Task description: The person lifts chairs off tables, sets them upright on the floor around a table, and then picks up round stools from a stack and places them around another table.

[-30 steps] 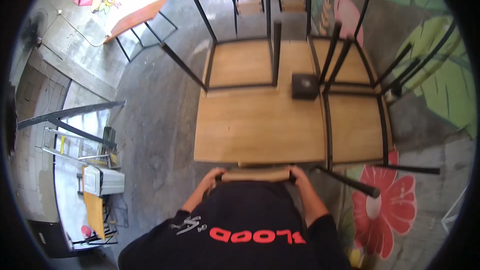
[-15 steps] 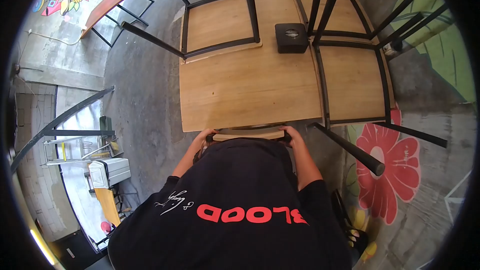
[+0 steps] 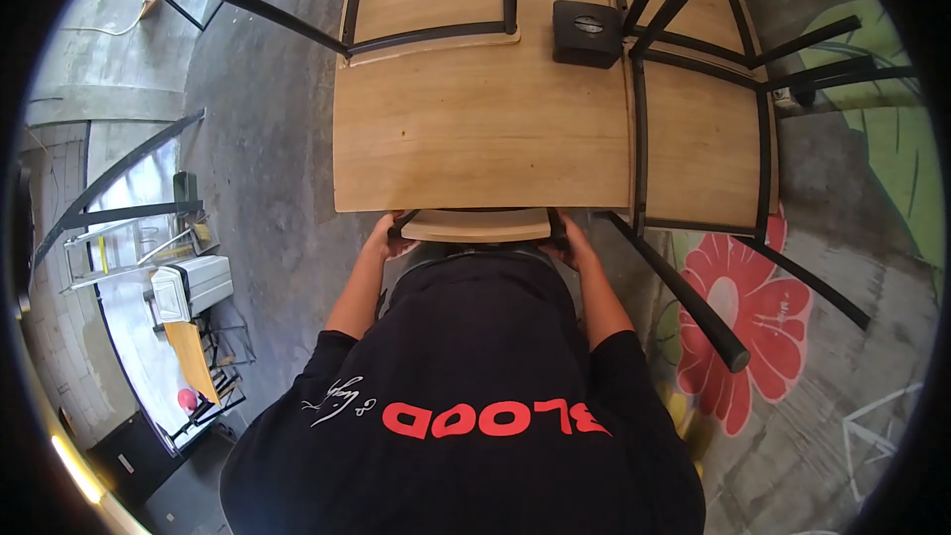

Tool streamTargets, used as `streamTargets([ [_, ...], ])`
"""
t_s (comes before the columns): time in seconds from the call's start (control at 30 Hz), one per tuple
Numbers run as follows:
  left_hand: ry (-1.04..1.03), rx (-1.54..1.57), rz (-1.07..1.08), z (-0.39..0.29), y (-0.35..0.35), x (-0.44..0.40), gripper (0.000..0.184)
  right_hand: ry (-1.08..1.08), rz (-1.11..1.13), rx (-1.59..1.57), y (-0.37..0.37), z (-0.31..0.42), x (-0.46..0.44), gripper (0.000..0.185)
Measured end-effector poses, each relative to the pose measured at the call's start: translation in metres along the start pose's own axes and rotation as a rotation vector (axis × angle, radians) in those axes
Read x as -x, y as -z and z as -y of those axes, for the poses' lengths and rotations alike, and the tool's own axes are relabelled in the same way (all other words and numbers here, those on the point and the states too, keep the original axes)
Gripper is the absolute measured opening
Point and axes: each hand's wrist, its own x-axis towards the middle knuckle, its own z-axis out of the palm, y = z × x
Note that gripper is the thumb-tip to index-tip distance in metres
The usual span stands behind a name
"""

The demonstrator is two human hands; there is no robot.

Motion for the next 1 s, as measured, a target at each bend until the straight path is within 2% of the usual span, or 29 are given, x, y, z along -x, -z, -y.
streamTargets([
  [0.07,-0.024,0.066,-0.032,0.014,0.011,-0.003,0.037,-0.049,-0.047,0.091,0.028,-0.015,-0.002,0.050],
  [0.13,-0.078,0.090,-0.084,0.041,0.033,-0.021,0.039,0.017,-0.105,0.306,0.055,-0.030,0.011,0.046],
  [0.23,-0.164,-0.086,-0.029,0.073,0.054,-0.028,0.041,0.127,-0.264,0.457,0.103,-0.051,0.030,0.047],
  [0.3,-0.191,-0.311,0.007,0.078,0.059,-0.029,0.039,0.308,-0.557,0.468,0.118,-0.061,0.053,0.050],
  [0.37,-0.198,-0.613,0.029,0.084,0.068,-0.028,0.036,0.728,-0.747,0.609,0.135,-0.067,0.067,0.052],
  [0.47,-0.108,-0.912,0.116,0.097,0.091,-0.051,0.033,1.070,-0.761,0.385,0.110,-0.039,0.107,0.051],
  [0.57,-0.053,-0.898,0.117,0.105,0.087,-0.039,0.035,1.145,-0.731,0.515,0.070,0.002,0.149,0.036],
  [0.67,-0.021,-0.733,0.307,0.123,0.116,-0.066,0.034,1.326,-0.675,0.472,0.092,0.008,0.103,0.015],
  [0.77,-0.169,-1.100,0.177,0.138,0.109,-0.047,0.033,1.181,-0.767,0.645,0.096,0.020,0.094,0.014],
  [0.87,-0.236,-1.068,0.303,0.145,0.103,-0.021,0.031,1.167,-0.926,0.593,0.078,0.023,0.100,0.016],
  [0.93,-0.235,-1.074,0.298,0.152,0.082,-0.002,0.031,1.380,-0.943,0.550,0.078,0.019,0.097,0.019],
  [0.97,-0.310,-1.170,0.331,0.153,0.067,0.012,0.030,1.483,-0.954,0.537,0.080,0.017,0.097,0.020],
  [1.0,-0.375,-1.259,0.362,0.153,0.052,0.030,0.029,1.502,-0.896,0.339,0.070,0.018,0.109,0.021],
])
